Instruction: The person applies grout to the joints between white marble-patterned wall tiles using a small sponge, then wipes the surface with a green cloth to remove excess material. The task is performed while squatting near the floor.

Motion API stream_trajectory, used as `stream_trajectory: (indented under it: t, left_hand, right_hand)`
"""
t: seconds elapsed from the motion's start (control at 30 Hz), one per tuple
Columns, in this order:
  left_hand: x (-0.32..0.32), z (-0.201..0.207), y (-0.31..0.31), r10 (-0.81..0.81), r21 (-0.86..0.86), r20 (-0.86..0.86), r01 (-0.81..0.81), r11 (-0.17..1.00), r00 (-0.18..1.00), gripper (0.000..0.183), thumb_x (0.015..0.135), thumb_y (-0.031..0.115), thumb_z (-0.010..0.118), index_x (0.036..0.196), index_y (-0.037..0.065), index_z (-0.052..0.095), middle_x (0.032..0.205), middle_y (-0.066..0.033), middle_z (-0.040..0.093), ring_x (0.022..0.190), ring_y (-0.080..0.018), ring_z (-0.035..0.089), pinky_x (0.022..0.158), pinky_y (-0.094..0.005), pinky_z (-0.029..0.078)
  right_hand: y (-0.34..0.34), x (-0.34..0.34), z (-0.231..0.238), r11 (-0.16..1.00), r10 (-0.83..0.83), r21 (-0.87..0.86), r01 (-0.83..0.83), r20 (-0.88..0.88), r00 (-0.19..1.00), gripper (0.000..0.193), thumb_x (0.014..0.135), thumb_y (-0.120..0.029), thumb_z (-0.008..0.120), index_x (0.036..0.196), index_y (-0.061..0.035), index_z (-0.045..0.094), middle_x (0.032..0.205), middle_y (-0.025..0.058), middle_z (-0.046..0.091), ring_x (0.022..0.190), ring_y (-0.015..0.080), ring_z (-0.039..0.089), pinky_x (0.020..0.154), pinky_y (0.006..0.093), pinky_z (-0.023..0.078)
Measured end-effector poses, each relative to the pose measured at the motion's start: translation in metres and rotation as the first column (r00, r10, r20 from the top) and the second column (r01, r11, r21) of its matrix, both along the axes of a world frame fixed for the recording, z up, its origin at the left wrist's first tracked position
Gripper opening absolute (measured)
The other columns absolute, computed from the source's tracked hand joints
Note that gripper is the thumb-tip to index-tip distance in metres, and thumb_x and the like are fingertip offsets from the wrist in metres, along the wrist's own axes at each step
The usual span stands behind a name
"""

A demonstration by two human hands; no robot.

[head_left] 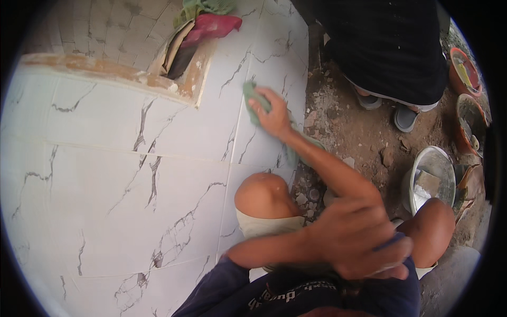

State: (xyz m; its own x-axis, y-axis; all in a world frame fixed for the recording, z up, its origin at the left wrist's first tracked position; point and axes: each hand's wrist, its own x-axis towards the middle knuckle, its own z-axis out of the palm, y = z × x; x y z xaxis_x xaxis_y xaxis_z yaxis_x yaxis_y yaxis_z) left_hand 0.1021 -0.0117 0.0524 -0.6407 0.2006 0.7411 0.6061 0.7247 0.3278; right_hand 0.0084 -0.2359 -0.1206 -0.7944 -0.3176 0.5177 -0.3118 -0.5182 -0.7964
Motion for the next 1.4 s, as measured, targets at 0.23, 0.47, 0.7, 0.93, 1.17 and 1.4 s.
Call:
stream_trajectory:
  t: [0.23,0.47,0.7,0.93,1.17,1.4]
  left_hand:
    - [0.139,-0.011,-0.067,0.738,0.079,-0.235,-0.744,0.663,0.633,0.032,0.113,0.029,0.049,0.093,0.006,0.046,0.067,0.0028,0.033,0.058,-0.0107,0.031,0.055,-0.027,0.029]
    - [0.278,0.049,-0.068,0.809,-0.664,-0.582,-0.626,-0.409,0.089,0.039,0.106,0.032,0.059,0.128,0.0,0.052,0.133,-0.0218,0.046,0.127,-0.0384,0.04,0.109,-0.0598,0.029]
    - [0.31,0.048,-0.078,0.764,-0.698,-0.64,-0.476,-0.534,0.082,0.05,0.103,0.041,0.062,0.138,0.008,0.048,0.147,-0.0239,0.045,0.144,-0.042,0.033,0.12,-0.0648,0.02]
    - [0.307,0.044,-0.077,0.734,-0.684,-0.676,-0.432,-0.588,0.07,0.053,0.104,0.045,0.062,0.134,0.003,0.053,0.146,-0.0227,0.047,0.142,-0.0413,0.033,0.117,-0.0634,0.022]
    - [0.297,0.039,-0.092,0.727,-0.678,-0.682,-0.438,-0.59,0.079,0.051,0.106,0.049,0.06,0.13,0.005,0.052,0.146,-0.0233,0.046,0.142,-0.0413,0.032,0.116,-0.064,0.022]
    - [0.289,0.043,-0.084,0.688,-0.701,-0.701,-0.354,-0.619,0.187,0.081,0.11,0.04,0.057,0.165,0.013,0.004,0.136,-0.0097,0.057,0.135,-0.0414,0.043,0.112,-0.0644,0.027]
  right_hand:
    - [0.0,-0.007,0.059,0.975,-0.077,-0.223,0.011,-0.289,0.954,0.028,0.09,-0.009,0.08,0.116,-0.0062,0.073,0.096,0.014,0.066,0.088,0.0345,0.066,0.08,0.0429,0.054]
    - [-0.009,0.02,-0.017,0.968,-0.237,-0.017,0.249,0.257,0.937,0.024,0.088,-0.004,0.08,0.11,-0.0048,0.071,0.096,0.0138,0.07,0.088,0.0381,0.069,0.075,0.0455,0.056]
    - [0.006,0.008,0.016,0.986,-0.064,-0.161,0.03,-0.208,0.976,0.033,0.082,-0.006,0.084,0.112,-0.011,0.074,0.094,0.0091,0.07,0.086,0.0305,0.07,0.069,0.0401,0.058]
    - [-0.041,-0.035,-0.015,0.944,-0.329,0.095,0.315,0.313,0.891,0.025,0.096,-0.02,0.077,0.113,-0.0032,0.069,0.106,0.0193,0.075,0.093,0.0423,0.072,0.08,0.0483,0.056]
    - [-0.003,-0.018,-0.191,0.772,-0.405,0.634,-0.032,0.531,0.745,0.025,0.104,-0.028,0.067,0.12,-0.0095,0.064,0.096,0.0207,0.076,0.091,0.0448,0.073,0.078,0.0531,0.057]
    - [-0.01,-0.007,-0.014,0.994,-0.086,-0.061,0.087,0.014,0.996,0.024,0.094,-0.016,0.079,0.115,-0.0077,0.07,0.104,0.0152,0.074,0.092,0.0363,0.074,0.078,0.0452,0.059]
